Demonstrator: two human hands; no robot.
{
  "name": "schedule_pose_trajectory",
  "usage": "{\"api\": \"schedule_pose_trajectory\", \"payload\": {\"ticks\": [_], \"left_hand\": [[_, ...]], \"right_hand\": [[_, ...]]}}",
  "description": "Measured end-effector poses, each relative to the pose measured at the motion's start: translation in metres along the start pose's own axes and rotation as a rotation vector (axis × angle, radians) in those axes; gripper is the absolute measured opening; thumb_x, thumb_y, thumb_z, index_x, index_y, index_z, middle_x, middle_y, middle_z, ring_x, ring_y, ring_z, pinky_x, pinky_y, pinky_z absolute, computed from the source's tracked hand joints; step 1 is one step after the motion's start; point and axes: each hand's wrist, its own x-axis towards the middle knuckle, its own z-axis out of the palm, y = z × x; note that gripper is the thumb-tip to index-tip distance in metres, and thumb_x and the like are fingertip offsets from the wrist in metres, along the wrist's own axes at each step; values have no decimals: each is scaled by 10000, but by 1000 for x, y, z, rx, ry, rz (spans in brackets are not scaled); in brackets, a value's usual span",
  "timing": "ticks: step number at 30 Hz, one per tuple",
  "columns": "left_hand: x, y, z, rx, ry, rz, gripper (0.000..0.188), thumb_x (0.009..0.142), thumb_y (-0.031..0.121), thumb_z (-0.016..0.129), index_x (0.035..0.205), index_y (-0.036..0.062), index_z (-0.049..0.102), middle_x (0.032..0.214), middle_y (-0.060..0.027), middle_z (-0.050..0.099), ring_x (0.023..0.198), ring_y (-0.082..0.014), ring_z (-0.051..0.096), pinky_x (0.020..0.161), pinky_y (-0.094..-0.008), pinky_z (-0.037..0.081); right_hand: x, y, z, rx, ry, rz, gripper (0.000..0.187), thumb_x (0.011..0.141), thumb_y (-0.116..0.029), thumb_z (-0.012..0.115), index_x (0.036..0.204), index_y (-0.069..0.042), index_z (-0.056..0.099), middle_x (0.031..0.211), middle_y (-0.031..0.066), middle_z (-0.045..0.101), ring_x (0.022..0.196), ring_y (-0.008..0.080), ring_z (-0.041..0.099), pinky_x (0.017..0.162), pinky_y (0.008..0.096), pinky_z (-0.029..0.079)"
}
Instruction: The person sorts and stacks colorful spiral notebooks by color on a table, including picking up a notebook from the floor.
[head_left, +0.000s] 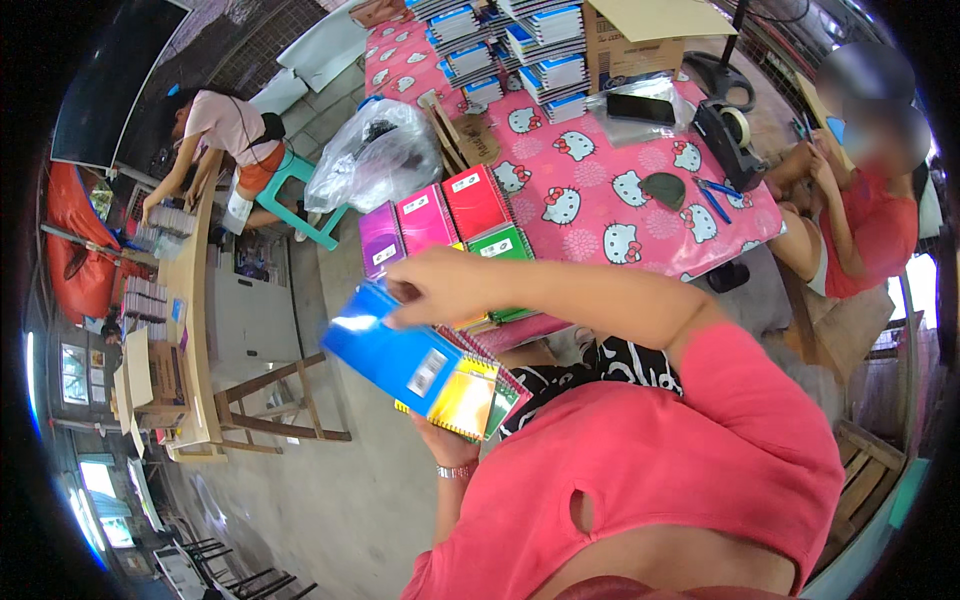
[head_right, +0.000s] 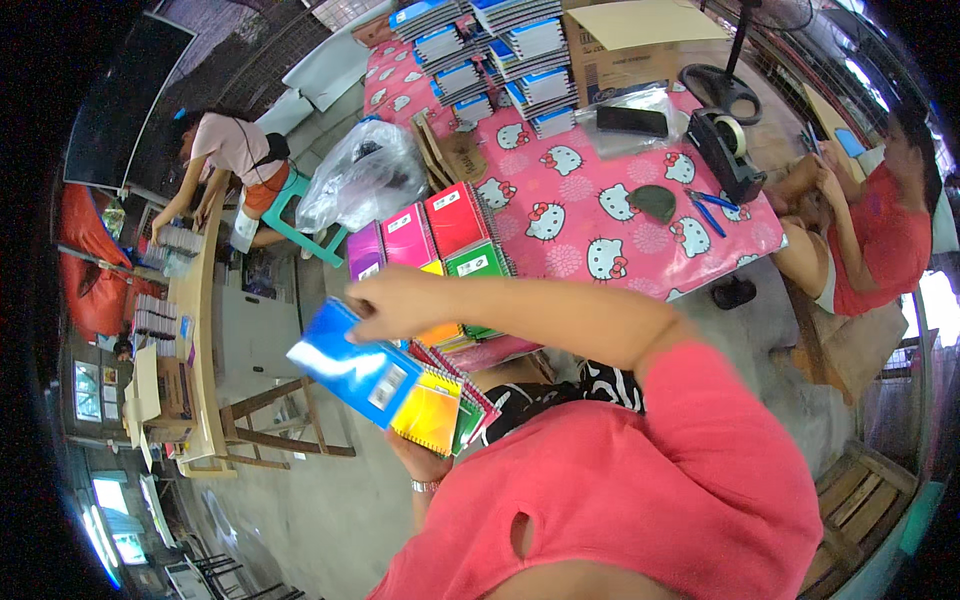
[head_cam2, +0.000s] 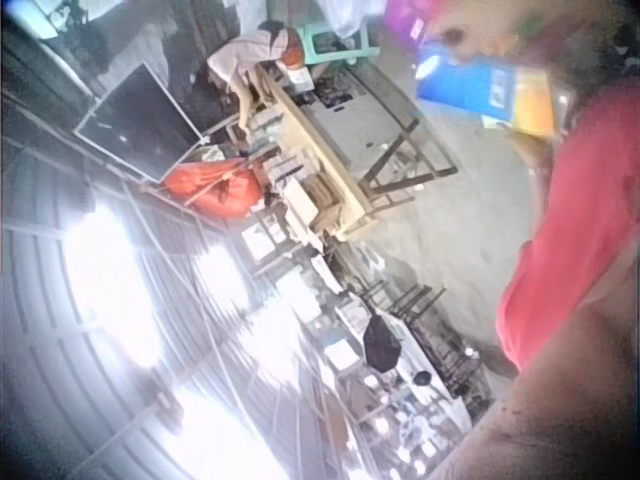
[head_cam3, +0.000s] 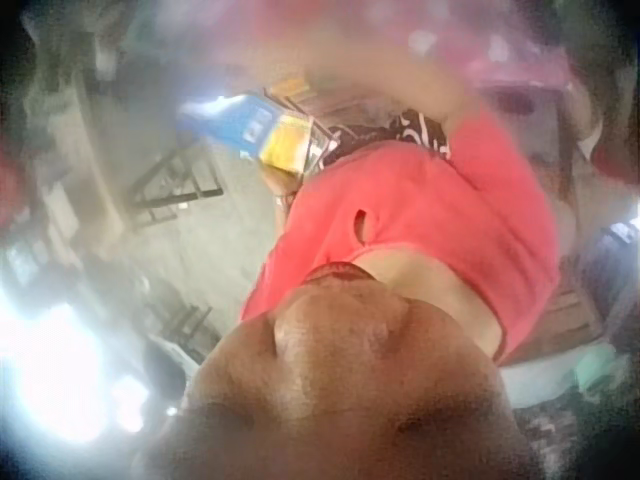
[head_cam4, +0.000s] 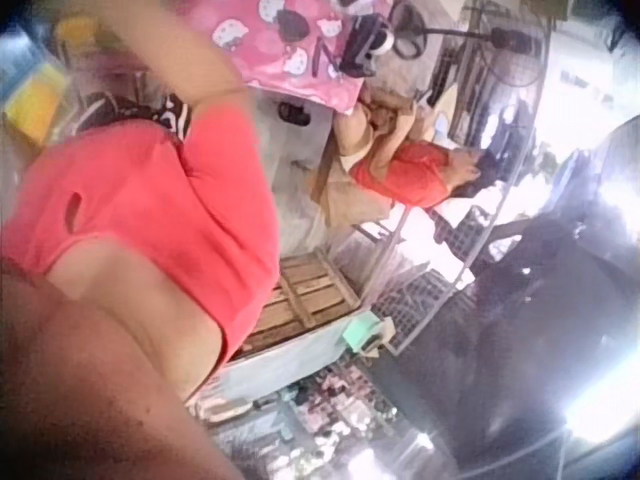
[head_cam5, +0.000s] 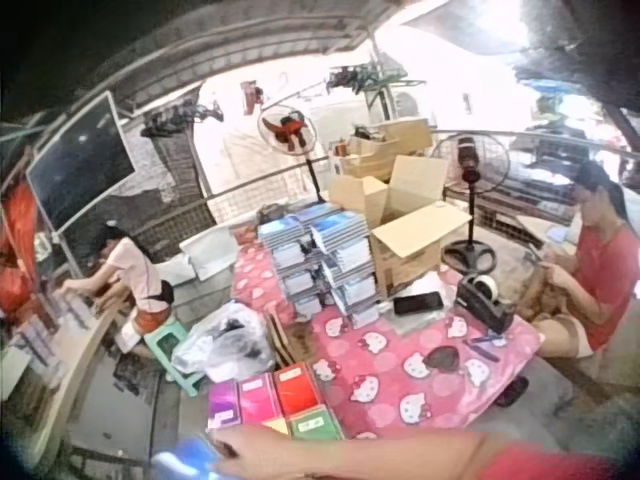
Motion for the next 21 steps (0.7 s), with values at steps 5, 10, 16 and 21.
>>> {"api": "schedule_pose_trajectory", "payload": {"ticks": [5,10,16,21], "left_hand": [[35,-7,42,5,-96,-72,817,821,705,412,1387,125,302,1315,-76,476,1156,-265,513,943,-444,444],[87,-12,91,256,-248,111,634,805,220,676,1331,57,362,1217,-121,537,1072,-246,571,885,-387,492],[125,1,103,715,-413,166,804,681,1,758,1343,38,303,1159,-97,554,998,-188,581,867,-324,489],[129,-21,100,571,-454,273,906,640,54,792,1366,42,250,1307,-130,399,1220,-248,414,998,-384,385]], "right_hand": [[-70,49,38,284,290,173,603,757,-224,684,1244,-7,403,1249,222,440,1192,340,451,977,383,381],[-88,54,-12,154,486,-19,846,721,-85,623,1420,-35,149,1339,235,370,1295,345,335,1088,402,242],[-94,93,-25,220,525,-299,1013,668,-9,599,1463,-79,-25,1374,208,339,1297,335,323,1092,407,213],[-99,133,9,551,509,-108,1143,619,-71,727,1470,-100,-37,1357,184,354,1268,286,360,1080,399,241]]}}
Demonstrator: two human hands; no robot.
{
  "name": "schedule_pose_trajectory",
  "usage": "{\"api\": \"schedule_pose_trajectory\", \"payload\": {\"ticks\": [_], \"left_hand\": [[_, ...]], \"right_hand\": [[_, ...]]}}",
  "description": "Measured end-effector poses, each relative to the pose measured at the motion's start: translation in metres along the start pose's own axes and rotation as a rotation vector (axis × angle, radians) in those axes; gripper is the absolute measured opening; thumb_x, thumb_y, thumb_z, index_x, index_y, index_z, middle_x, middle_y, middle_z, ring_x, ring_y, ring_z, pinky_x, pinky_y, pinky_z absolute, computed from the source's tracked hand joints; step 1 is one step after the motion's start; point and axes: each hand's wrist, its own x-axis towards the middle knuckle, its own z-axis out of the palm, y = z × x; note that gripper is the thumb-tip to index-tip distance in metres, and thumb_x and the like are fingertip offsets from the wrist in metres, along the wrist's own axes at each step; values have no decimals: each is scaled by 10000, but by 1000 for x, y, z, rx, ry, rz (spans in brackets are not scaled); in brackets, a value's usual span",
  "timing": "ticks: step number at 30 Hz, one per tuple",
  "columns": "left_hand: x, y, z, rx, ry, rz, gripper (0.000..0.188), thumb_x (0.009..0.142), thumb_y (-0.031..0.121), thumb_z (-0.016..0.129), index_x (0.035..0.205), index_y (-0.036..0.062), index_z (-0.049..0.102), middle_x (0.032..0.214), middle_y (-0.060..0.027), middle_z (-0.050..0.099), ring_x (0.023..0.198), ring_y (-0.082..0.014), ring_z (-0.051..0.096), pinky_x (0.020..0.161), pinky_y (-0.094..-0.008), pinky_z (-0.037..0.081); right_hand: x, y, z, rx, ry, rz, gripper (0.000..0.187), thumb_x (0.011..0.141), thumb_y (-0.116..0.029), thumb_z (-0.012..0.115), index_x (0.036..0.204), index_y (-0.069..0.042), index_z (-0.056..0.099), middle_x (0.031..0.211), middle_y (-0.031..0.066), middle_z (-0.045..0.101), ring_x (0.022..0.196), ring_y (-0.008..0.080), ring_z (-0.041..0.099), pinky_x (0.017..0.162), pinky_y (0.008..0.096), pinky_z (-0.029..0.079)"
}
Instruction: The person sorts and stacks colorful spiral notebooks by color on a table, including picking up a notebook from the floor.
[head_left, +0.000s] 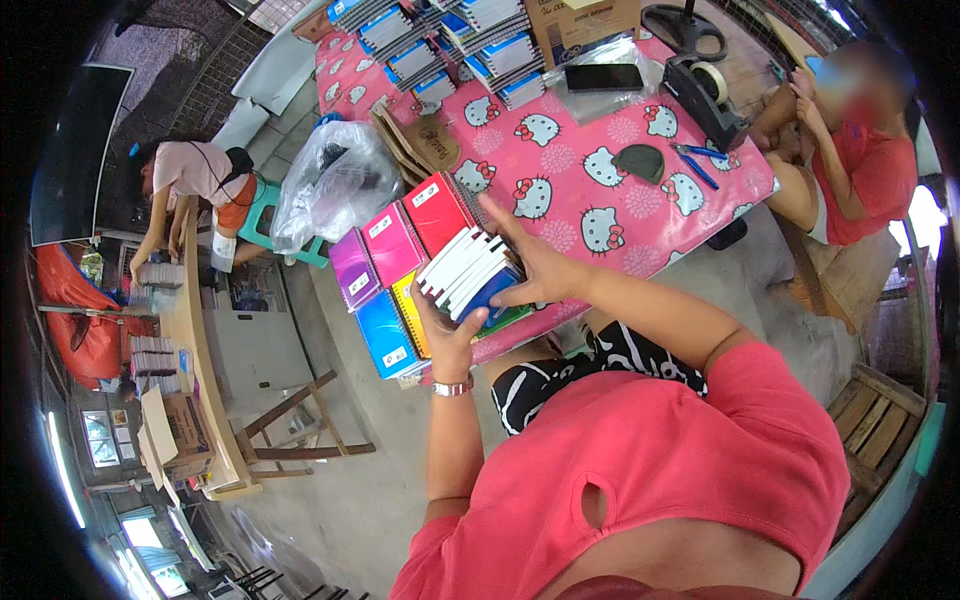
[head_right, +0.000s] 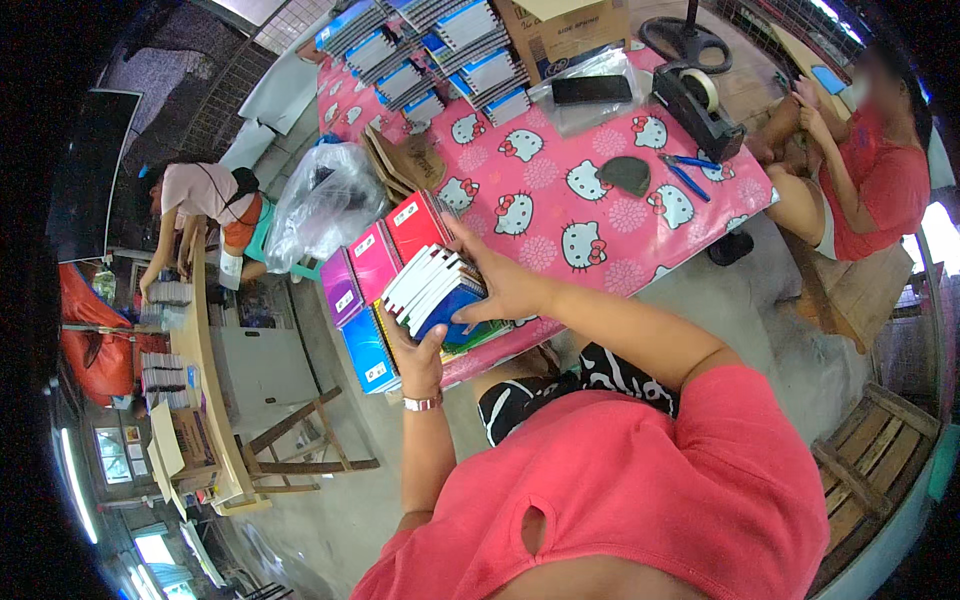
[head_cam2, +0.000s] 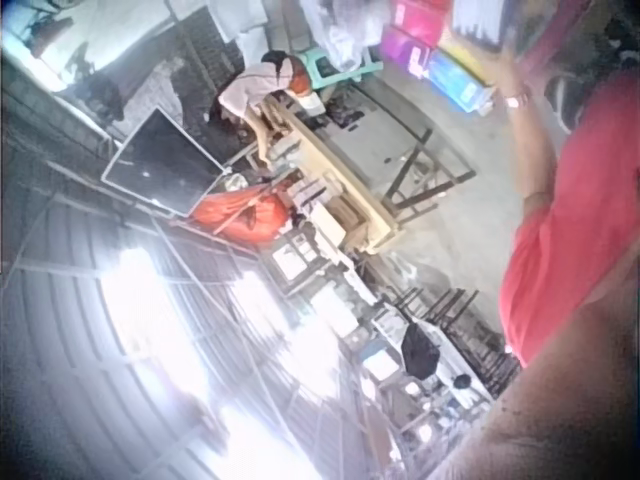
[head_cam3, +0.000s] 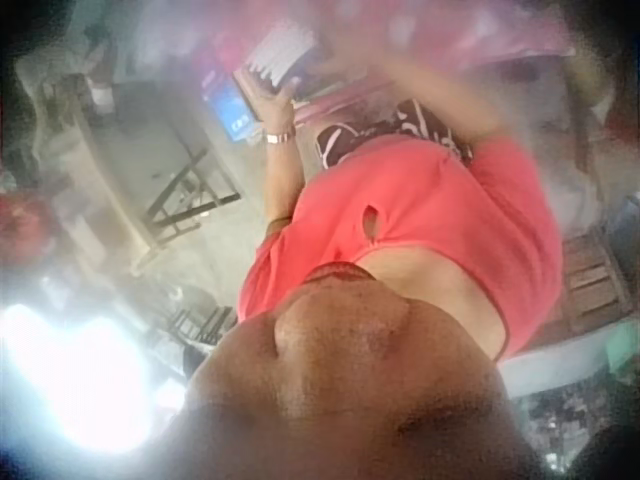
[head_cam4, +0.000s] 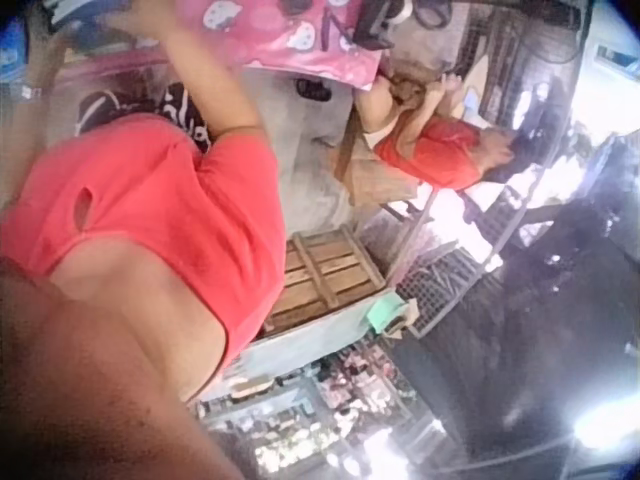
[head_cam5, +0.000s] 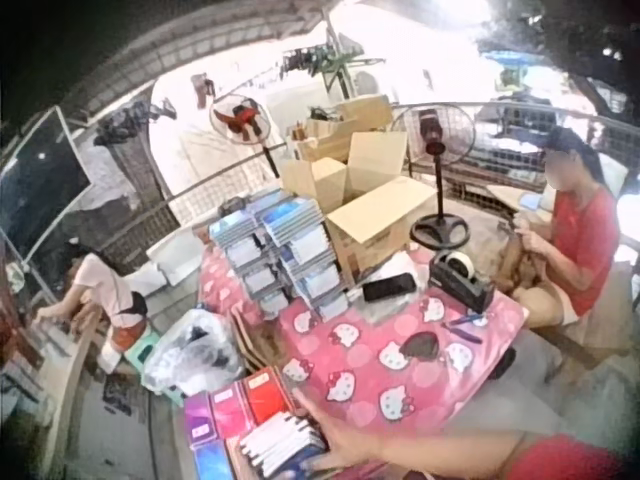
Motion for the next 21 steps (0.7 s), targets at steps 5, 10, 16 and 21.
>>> {"api": "schedule_pose_trajectory", "payload": {"ticks": [5,10,16,21], "left_hand": [[-2,-13,-1,3,187,82,1022,659,124,801,1407,-41,126,1306,-165,403,1193,-263,440,987,-366,390],[-4,-26,0,24,187,66,1081,590,125,857,1391,-27,147,1310,-158,412,1169,-256,463,967,-371,410],[0,-40,0,138,144,89,1120,536,114,890,1377,-26,164,1262,-148,462,1133,-228,491,949,-364,427],[-1,-40,-13,221,205,11,1109,526,81,891,1362,-48,173,1251,-152,468,1115,-224,501,929,-339,435]], "right_hand": [[14,-7,14,-164,45,-67,1050,575,-274,838,1406,-39,240,1323,207,420,1229,283,431,1036,381,340],[2,25,5,-221,2,39,1049,567,-361,840,1362,20,272,1257,221,474,1181,316,481,1017,383,363],[4,46,5,-351,73,29,1051,523,-445,845,1311,16,324,1206,243,510,1136,379,509,956,412,409],[4,28,4,-454,54,-14,1005,508,-458,852,1263,-7,366,1126,207,564,1049,371,568,879,414,456]]}}
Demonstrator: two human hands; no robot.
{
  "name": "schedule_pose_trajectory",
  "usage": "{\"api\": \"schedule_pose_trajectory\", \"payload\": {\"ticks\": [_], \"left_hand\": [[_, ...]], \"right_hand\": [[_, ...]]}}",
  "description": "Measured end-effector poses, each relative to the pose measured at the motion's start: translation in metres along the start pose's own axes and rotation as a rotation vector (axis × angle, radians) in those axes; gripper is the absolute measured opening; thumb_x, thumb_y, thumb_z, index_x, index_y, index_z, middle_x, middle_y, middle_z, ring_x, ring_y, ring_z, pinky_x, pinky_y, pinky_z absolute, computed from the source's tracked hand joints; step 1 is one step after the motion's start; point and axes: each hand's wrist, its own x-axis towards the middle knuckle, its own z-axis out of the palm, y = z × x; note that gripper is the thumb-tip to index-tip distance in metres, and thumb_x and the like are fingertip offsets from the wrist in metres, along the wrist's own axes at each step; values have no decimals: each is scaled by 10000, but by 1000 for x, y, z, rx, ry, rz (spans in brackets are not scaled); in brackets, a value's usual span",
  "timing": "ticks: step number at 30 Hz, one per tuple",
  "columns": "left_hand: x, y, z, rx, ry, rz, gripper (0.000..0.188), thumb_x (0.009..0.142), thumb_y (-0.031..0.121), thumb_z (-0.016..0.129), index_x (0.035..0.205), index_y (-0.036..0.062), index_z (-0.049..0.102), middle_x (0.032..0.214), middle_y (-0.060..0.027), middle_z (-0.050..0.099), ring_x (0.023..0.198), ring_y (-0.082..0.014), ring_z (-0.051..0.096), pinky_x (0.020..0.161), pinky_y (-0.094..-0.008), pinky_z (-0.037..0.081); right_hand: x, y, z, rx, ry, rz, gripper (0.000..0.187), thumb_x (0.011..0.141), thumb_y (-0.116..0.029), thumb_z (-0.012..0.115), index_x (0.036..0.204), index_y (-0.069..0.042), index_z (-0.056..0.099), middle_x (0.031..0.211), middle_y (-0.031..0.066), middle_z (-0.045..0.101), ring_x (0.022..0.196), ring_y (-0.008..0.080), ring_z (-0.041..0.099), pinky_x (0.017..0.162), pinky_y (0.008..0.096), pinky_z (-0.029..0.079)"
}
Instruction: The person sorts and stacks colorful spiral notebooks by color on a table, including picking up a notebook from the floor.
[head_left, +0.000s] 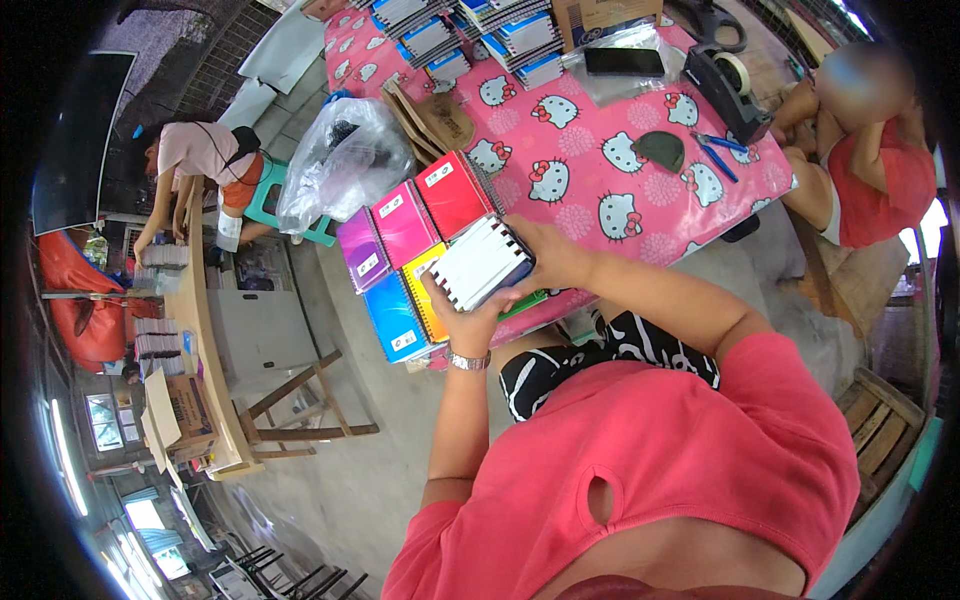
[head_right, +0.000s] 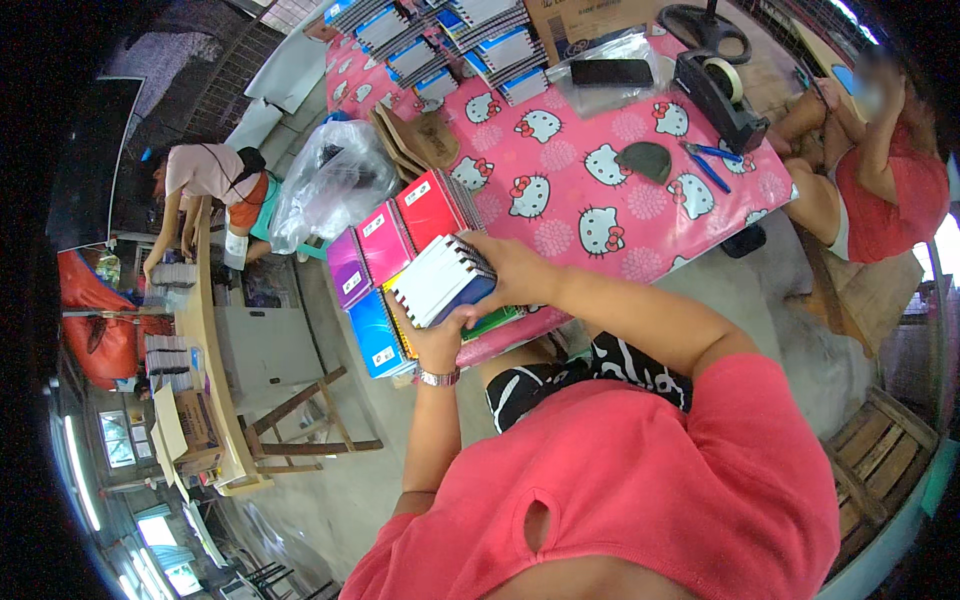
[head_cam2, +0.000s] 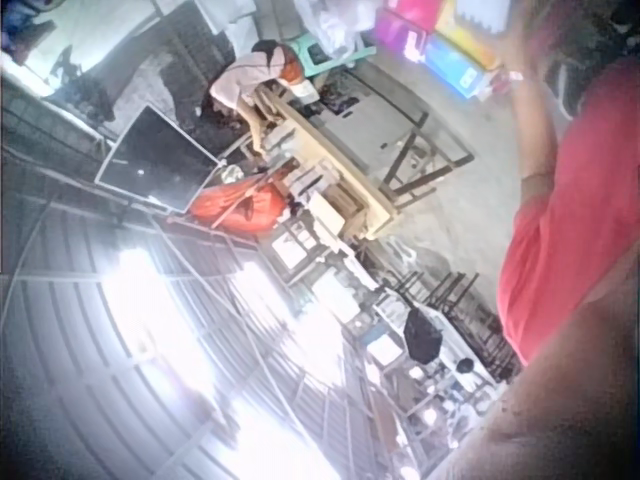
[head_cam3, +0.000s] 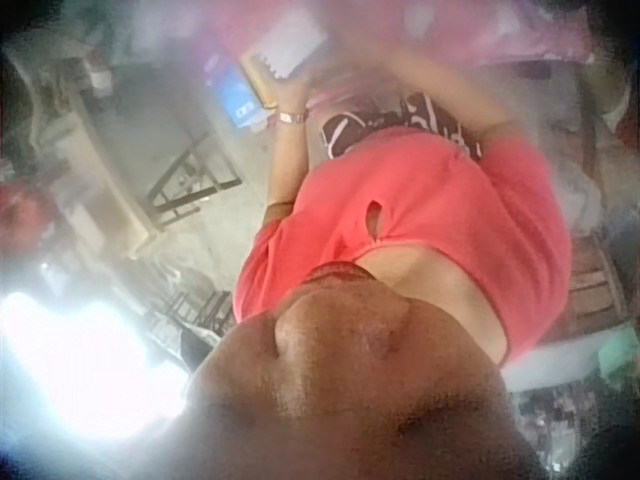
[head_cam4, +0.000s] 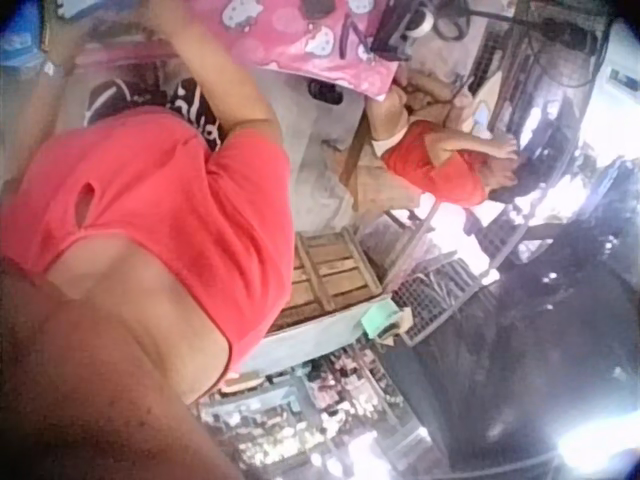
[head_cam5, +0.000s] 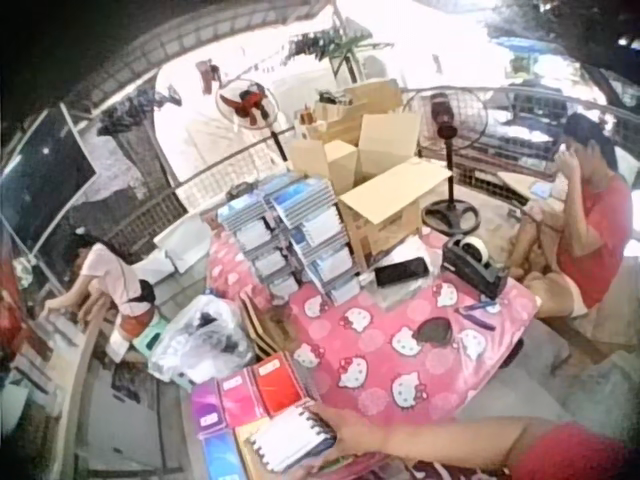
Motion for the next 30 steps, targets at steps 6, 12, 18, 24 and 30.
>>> {"api": "schedule_pose_trajectory", "payload": {"ticks": [6,12,18,24,30], "left_hand": [[-1,8,12,36,97,-29,1094,527,96,896,1349,-81,196,1221,-153,493,1094,-223,511,915,-333,440],[42,48,1,-232,116,183,727,664,186,822,1241,-15,428,1124,-112,564,1014,-221,564,873,-339,470],[99,91,29,-572,91,-63,560,823,329,676,1220,-2,460,1145,-123,572,950,-232,619,784,-364,534],[153,84,17,-435,-137,-328,803,857,654,429,1365,42,323,1338,-189,426,1241,-290,422,1039,-437,318],[97,119,-26,-383,74,-97,831,902,587,401,1453,94,22,1456,-272,161,1345,-372,224,1086,-467,218]], "right_hand": [[-8,3,12,76,141,50,989,502,-447,855,1262,-13,394,1119,223,566,1041,379,568,875,427,454],[26,-46,-15,353,98,6,1043,554,-434,856,1343,-15,319,1234,153,509,1142,248,502,973,375,384],[39,-45,13,923,337,254,762,729,-306,779,1303,-12,374,1179,109,530,1089,201,511,952,338,390],[83,-16,6,991,479,556,372,778,-339,722,944,-33,593,809,47,600,679,106,541,622,243,454],[155,78,-23,780,899,764,423,715,-385,767,854,-31,585,718,58,575,593,134,516,508,286,405]]}}
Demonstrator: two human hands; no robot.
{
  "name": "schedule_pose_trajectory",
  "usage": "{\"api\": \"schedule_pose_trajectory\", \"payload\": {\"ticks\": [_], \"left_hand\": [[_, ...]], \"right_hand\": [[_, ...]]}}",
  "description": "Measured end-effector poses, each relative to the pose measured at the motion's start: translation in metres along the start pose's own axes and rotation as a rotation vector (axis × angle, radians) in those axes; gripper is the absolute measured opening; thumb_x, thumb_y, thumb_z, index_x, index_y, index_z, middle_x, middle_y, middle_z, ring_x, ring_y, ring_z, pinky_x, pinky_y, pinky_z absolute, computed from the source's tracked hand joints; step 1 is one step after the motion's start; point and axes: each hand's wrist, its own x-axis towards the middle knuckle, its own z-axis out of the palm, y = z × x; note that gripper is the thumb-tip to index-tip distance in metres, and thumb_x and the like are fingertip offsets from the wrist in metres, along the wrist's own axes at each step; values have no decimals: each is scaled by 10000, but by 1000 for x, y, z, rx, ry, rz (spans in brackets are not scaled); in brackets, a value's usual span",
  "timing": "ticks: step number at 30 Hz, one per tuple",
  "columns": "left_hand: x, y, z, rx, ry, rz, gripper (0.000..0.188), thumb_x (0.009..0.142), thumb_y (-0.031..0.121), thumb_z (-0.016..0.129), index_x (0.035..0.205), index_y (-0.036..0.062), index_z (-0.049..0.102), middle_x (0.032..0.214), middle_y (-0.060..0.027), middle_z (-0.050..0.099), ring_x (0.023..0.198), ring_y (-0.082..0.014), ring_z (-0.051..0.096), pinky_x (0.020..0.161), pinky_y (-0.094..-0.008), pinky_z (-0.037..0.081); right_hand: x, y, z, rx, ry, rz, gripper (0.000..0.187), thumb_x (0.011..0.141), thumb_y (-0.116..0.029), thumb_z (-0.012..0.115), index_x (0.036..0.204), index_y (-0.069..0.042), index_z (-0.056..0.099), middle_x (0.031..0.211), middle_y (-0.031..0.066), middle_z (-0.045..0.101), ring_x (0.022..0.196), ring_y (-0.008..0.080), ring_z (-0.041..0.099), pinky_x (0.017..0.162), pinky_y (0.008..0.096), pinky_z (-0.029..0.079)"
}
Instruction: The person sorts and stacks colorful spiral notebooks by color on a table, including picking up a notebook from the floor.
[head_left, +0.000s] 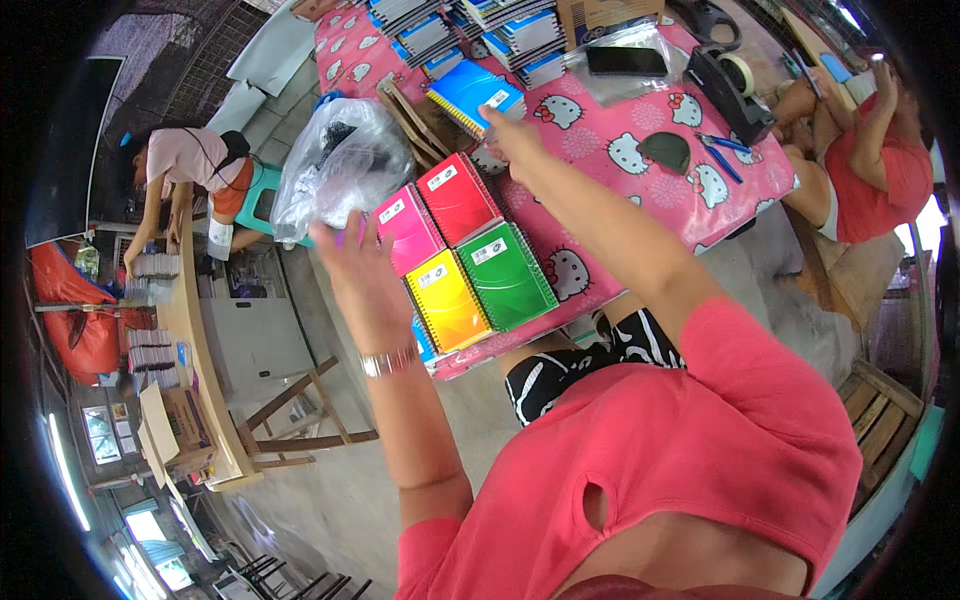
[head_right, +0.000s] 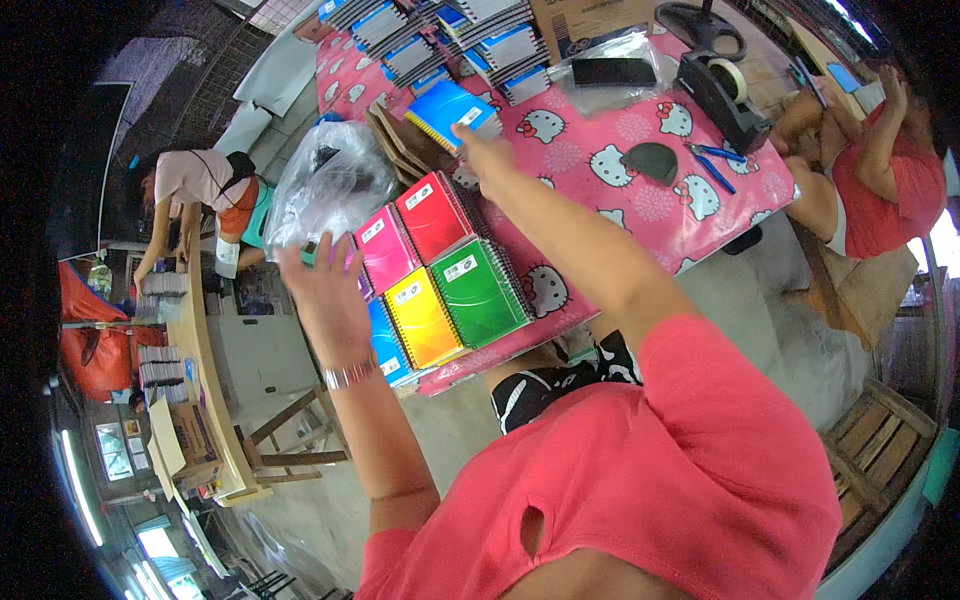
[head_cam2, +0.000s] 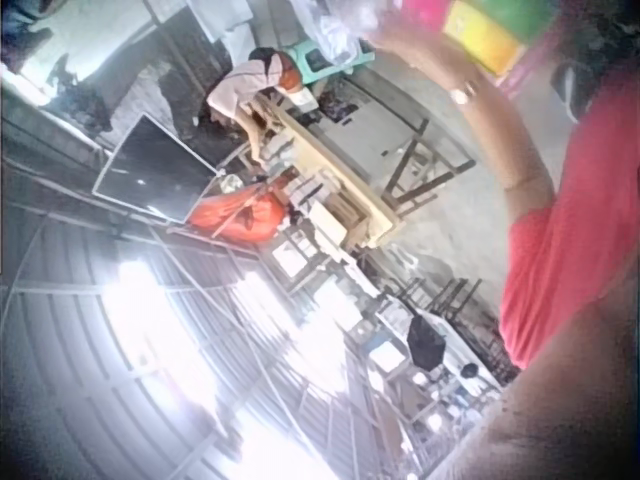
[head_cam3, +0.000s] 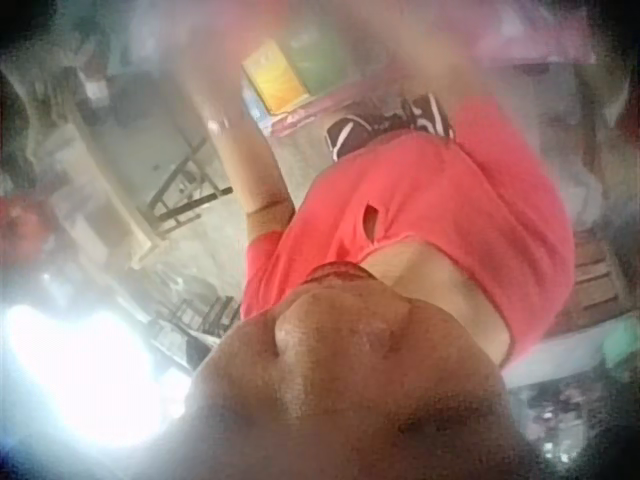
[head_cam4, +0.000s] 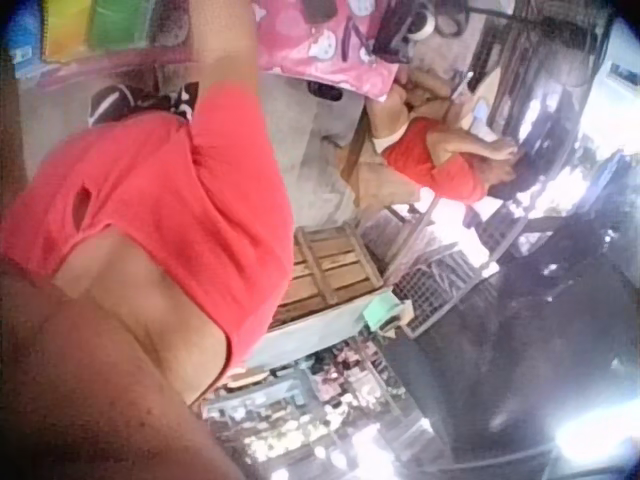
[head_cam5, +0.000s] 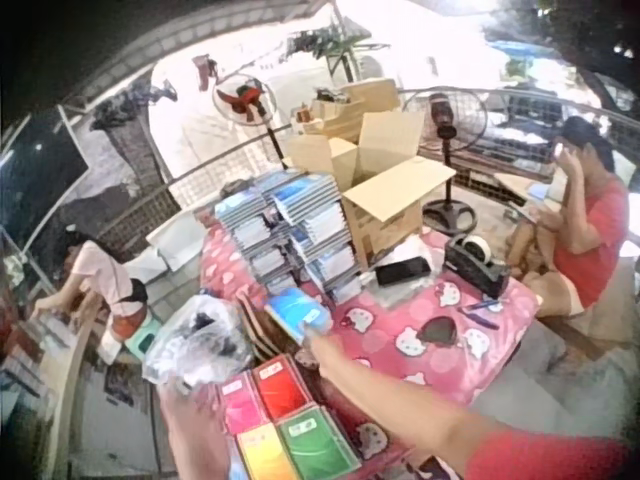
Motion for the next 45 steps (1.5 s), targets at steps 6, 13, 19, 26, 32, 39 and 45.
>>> {"api": "schedule_pose_trajectory", "payload": {"ticks": [6,13,19,26,32,39,45], "left_hand": [[-91,-19,-76,57,249,47,594,953,471,373,1423,147,208,1394,-221,328,1245,-334,396,1041,-452,288],[-153,-33,-134,133,517,-60,518,956,396,372,1401,159,251,1334,-163,407,1142,-285,489,925,-384,391],[-156,-46,-140,76,490,-108,524,956,398,379,1396,143,252,1322,-156,413,1105,-277,508,897,-384,399],[-155,-37,-129,77,481,-91,529,958,406,377,1393,130,255,1315,-154,417,1106,-278,506,903,-380,393],[-163,-30,-128,82,478,-59,528,958,409,380,1387,124,265,1308,-145,428,1111,-273,507,897,-373,399],[-170,-27,-123,104,458,-27,514,957,393,406,1361,97,291,1299,-139,437,1077,-255,528,869,-366,423],[-171,-26,-125,96,507,-36,503,955,363,424,1352,82,295,1313,-144,421,1060,-247,533,861,-359,431]], "right_hand": [[65,15,21,-94,101,142,750,676,-411,785,1153,93,500,1089,184,584,848,278,611,664,348,526],[134,23,36,-194,-45,205,762,715,-402,767,1268,9,441,1175,213,549,957,339,601,747,440,514],[127,19,41,-202,-63,186,786,690,-523,748,1229,-19,478,1142,211,555,857,342,611,697,463,509],[99,14,28,-75,-151,256,963,703,-613,683,1399,-75,292,1407,218,316,1225,346,408,889,482,458],[92,25,5,-143,-340,185,872,736,-558,671,1372,-60,341,1394,225,353,1246,295,414,908,480,443],[143,15,-18,-578,109,-384,603,797,-353,607,1280,-27,456,1281,233,486,1196,350,459,951,498,371],[145,13,-10,-473,-28,-101,537,841,-377,512,1169,49,526,1228,271,517,1144,372,505,921,427,409]]}}
